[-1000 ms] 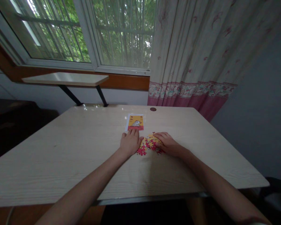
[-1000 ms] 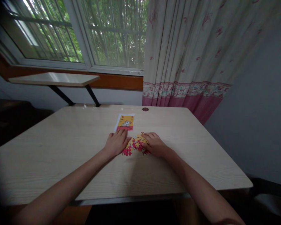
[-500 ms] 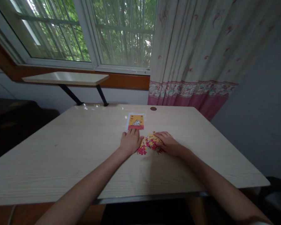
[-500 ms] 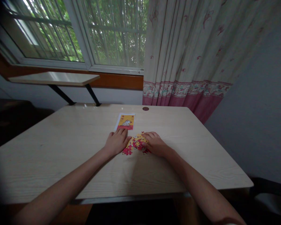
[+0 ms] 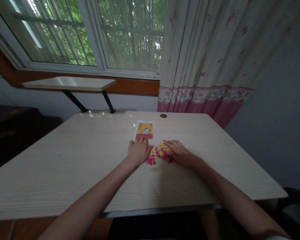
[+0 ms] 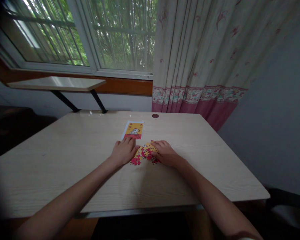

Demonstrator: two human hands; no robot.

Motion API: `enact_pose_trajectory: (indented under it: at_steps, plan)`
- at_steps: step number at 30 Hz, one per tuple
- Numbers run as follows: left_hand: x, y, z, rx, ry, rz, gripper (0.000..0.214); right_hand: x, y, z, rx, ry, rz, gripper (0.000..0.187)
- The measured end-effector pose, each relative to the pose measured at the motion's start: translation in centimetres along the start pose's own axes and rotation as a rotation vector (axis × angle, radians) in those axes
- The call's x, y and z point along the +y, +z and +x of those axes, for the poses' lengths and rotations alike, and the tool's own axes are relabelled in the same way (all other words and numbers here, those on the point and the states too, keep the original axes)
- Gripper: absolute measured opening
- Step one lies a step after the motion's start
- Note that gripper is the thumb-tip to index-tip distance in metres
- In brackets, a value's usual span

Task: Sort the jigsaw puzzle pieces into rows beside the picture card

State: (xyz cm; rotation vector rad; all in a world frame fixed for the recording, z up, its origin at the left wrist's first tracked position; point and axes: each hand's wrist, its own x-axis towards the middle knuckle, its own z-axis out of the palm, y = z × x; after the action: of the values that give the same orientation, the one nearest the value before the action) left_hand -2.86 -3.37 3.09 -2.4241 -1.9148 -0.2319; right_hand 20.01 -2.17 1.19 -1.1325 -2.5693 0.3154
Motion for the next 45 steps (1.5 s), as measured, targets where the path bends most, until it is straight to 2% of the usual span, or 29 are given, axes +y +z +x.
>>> enact_pose_trajectory:
  at_steps: [5, 9, 10, 15, 17, 22, 28, 36, 45]
  plan:
    - [0.1, -0.5, -0.1, 0.023, -0.007, -0.021, 0.042, 0.2, 0.1, -0.1, 0.003, -0.006, 0.000, 0.051]
    - [-1.6, -1.9, 0.4, 0.039, 0.002, -0.045, 0.043, 0.2, -0.7, -0.3, -0.037, -0.013, 0.023, 0.056]
    - [-2.3, -2.4, 0.6, 0.022, 0.035, -0.064, 0.042, 0.3, -1.0, -0.3, -0.051, -0.014, 0.026, 0.058]
    - [-5.3, -3.8, 1.1, -0.186, 0.407, -0.293, 0.047, 0.2, -1.9, -0.6, -0.137, 0.024, 0.016, 0.081]
    - [-5.7, -3.8, 1.1, -0.234, 0.466, -0.338, 0.056, 0.0, -1.9, -0.6, -0.185, 0.032, 0.010, 0.093]
    - [-4.9, -2.9, 1.0, -0.292, 0.489, -0.327, 0.063, -0.3, -1.2, -0.1, -0.223, 0.024, -0.019, 0.101]
    - [-3.8, -2.2, 1.1, -0.247, 0.542, -0.315, 0.053, -0.8, -0.6, 0.7, -0.228, 0.006, -0.063, 0.096]
    - [-3.7, -2.0, 1.2, -0.227, 0.559, -0.297, 0.049, -1.4, -0.4, 0.8, -0.219, -0.042, -0.064, 0.092]
    - [-3.7, -2.6, 1.0, -0.242, 0.570, -0.269, 0.058, -1.7, -0.4, 0.6, -0.204, -0.087, -0.047, 0.085]
